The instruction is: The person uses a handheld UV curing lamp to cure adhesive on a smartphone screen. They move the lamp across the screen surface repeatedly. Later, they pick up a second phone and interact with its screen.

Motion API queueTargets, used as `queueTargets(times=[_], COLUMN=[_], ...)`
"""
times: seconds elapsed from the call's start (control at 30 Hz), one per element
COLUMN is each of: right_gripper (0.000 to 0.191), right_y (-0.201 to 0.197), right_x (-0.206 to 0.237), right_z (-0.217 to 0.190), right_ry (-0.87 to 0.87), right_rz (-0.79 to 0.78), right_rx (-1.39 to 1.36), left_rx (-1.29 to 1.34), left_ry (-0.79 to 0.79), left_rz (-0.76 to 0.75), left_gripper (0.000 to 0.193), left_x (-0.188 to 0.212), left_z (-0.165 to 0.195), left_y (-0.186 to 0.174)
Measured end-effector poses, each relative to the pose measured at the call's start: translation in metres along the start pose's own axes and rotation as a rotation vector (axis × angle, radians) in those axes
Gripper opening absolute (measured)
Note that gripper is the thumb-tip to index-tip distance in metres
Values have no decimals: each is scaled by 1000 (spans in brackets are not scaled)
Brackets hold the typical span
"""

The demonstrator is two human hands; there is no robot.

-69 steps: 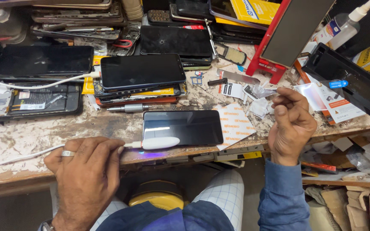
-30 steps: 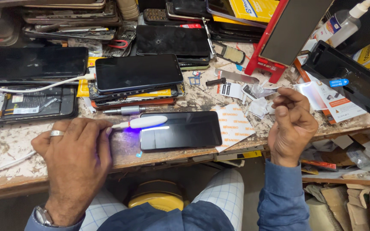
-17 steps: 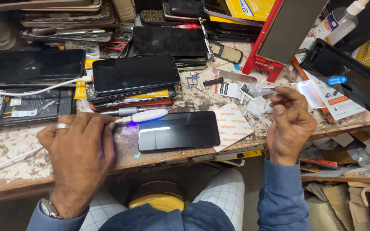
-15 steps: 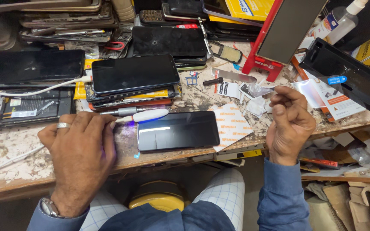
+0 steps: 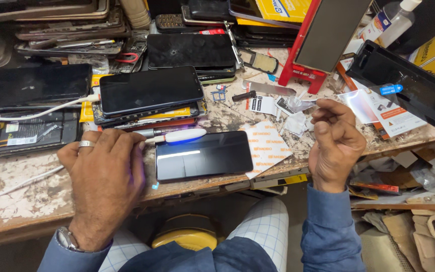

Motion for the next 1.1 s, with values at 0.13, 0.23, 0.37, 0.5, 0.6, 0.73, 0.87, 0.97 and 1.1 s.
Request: queueTargets(times=[0.13,0.23,0.37,0.5,0.6,0.73,0.87,0.97,1.1], right_gripper=[42,41,41,41,41,41,41,41,42], right_y=[0,0,0,0,0,0,0,0,-1], right_x=[0,1,1,1,1,1,2,2,2], right_z=[0,-1,-1,-2,-2,-2,-2,-2,-2], right_ry=[-2,-2,-4,-6,-5,-3,-3,4,2], right_rz=[0,1,7,8,7,9,10,11,10], right_rx=[-6,-12,-5,-4,-10,-9,-10,-16,-17], left_rx=[5,29,46,7,25,18,60,39,54], left_ry=[14,20,33,66,63,90,102,113,127], left_rz=[7,9,9,25,14,23,28,19,27], left_gripper=[9,9,8,9,9,11,12,11,11], left_x=[-3,-6,-9,-12,-13,-16,-18,-20,-21], left_z=[5,10,16,22,25,31,36,40,45], left_y=[2,2,3,5,6,6,6,8,9])
Point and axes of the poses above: each hand's wrist, its own x-axis away from the middle knuckle, its own y-axis out of the palm, z = x × y, the point moved 5 cm from there along -x, towards the middle knuckle, and after that the axes turned 10 degrees about z, right-handed, at the moved point
